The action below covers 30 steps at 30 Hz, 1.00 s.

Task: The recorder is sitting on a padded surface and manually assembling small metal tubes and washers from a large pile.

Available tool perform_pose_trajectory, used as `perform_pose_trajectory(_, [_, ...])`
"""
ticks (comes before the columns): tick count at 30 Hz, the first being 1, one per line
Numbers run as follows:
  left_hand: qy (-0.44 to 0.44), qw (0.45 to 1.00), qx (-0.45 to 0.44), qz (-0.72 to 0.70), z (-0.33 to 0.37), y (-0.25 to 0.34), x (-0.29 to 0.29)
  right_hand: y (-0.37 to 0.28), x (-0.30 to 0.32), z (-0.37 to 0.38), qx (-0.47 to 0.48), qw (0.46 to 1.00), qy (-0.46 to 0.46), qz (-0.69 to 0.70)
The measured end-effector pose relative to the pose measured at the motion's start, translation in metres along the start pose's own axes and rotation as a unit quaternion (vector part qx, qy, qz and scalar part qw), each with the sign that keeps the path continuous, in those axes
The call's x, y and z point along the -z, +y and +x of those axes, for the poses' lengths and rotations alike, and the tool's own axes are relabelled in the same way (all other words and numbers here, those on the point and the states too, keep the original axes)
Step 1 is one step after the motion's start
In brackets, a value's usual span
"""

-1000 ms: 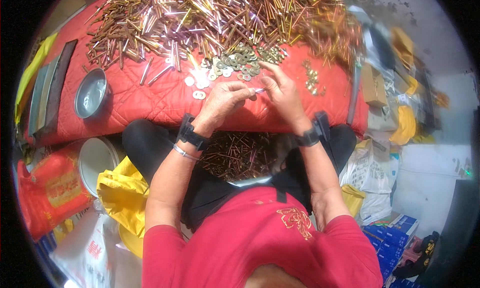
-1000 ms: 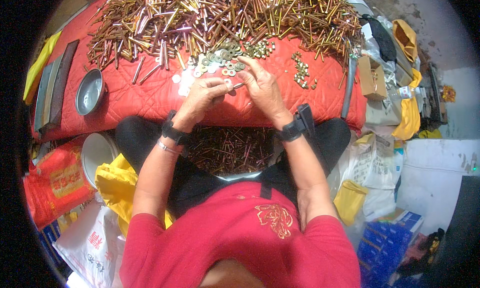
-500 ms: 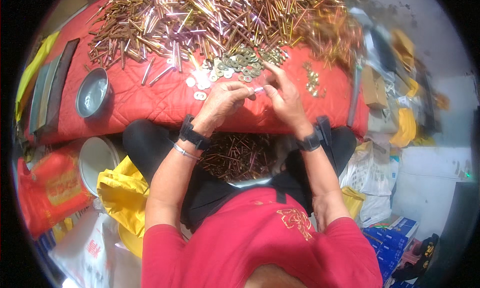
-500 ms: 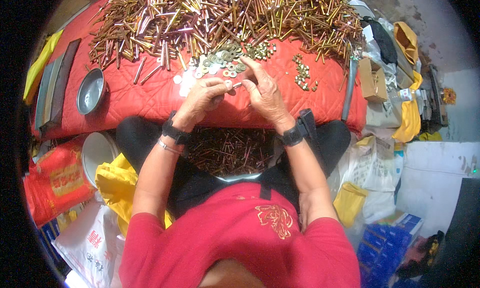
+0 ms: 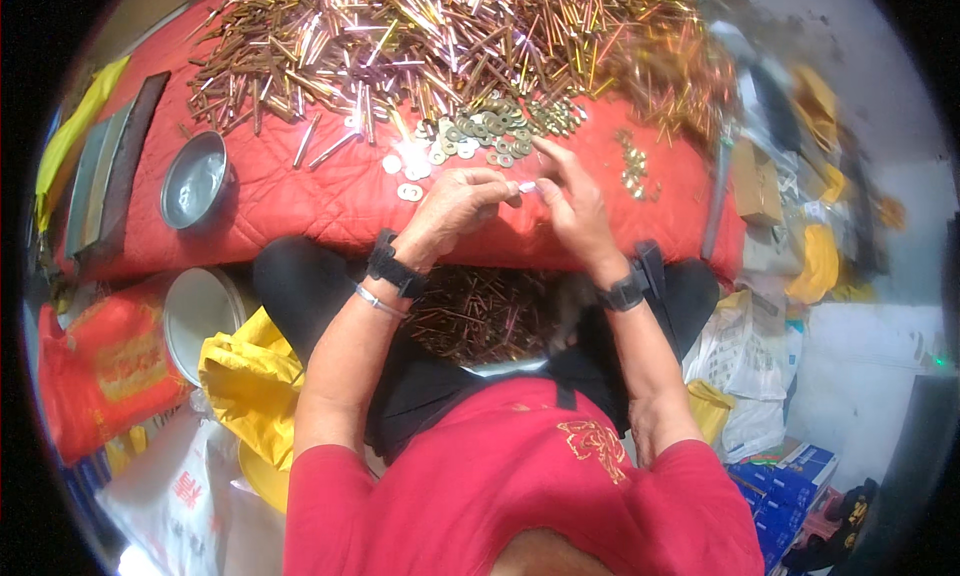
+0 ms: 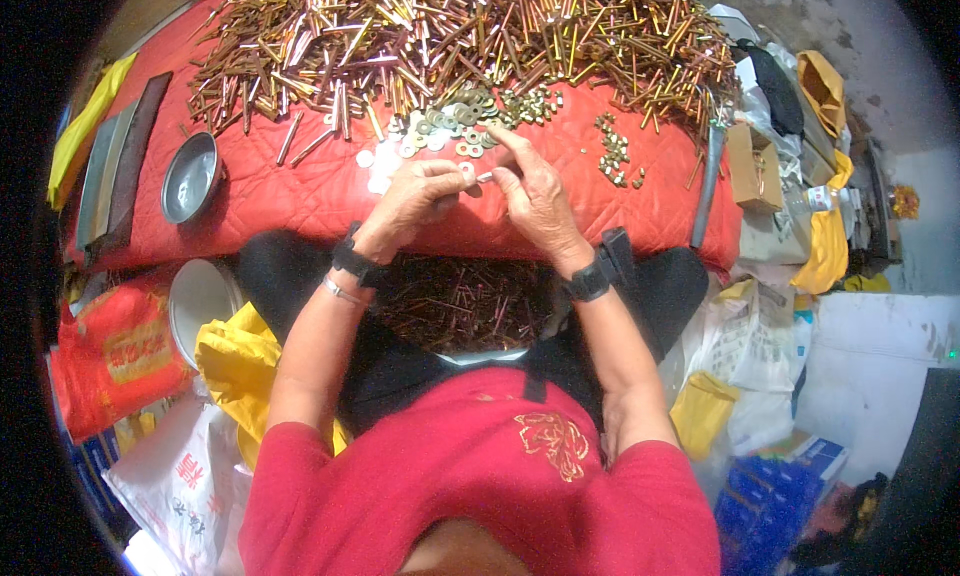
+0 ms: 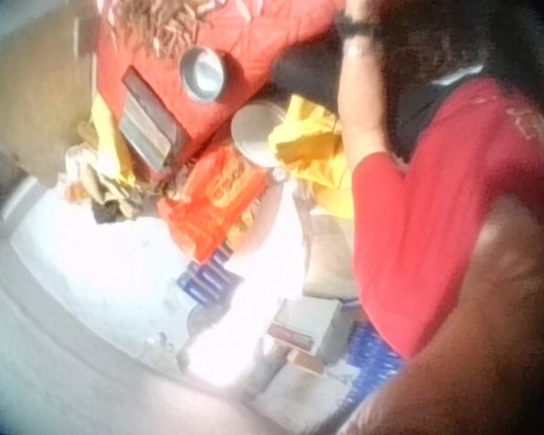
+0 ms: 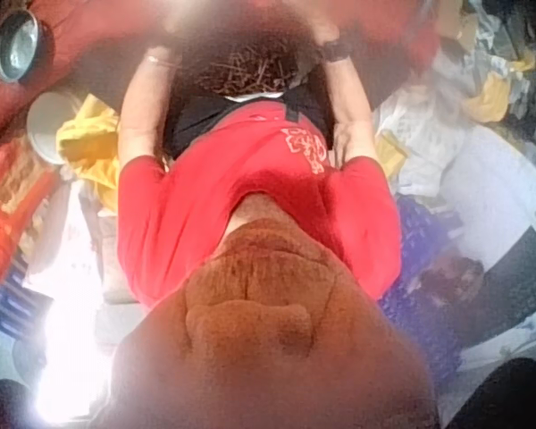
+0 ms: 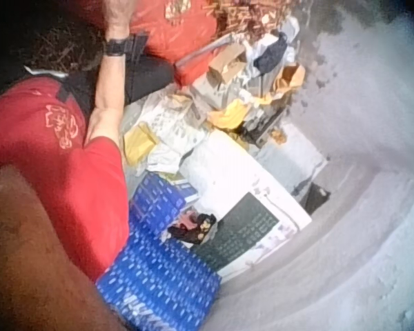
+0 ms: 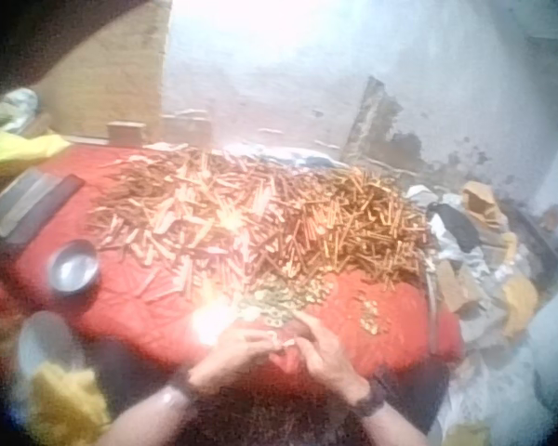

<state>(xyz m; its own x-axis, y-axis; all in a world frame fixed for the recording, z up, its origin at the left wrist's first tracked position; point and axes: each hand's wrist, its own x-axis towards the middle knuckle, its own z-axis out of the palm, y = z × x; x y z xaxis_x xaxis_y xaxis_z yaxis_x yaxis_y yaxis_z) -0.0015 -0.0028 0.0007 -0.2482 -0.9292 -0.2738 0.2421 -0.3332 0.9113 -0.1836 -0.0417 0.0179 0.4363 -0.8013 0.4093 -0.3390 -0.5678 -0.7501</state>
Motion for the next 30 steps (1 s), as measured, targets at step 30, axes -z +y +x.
perform_pose_trajectory(30, [0.030,0.998,0.023,0.045,0.001,0.003,0.000,0.005,0.007,0.001,-0.042,0.999,-0.014,0.030])
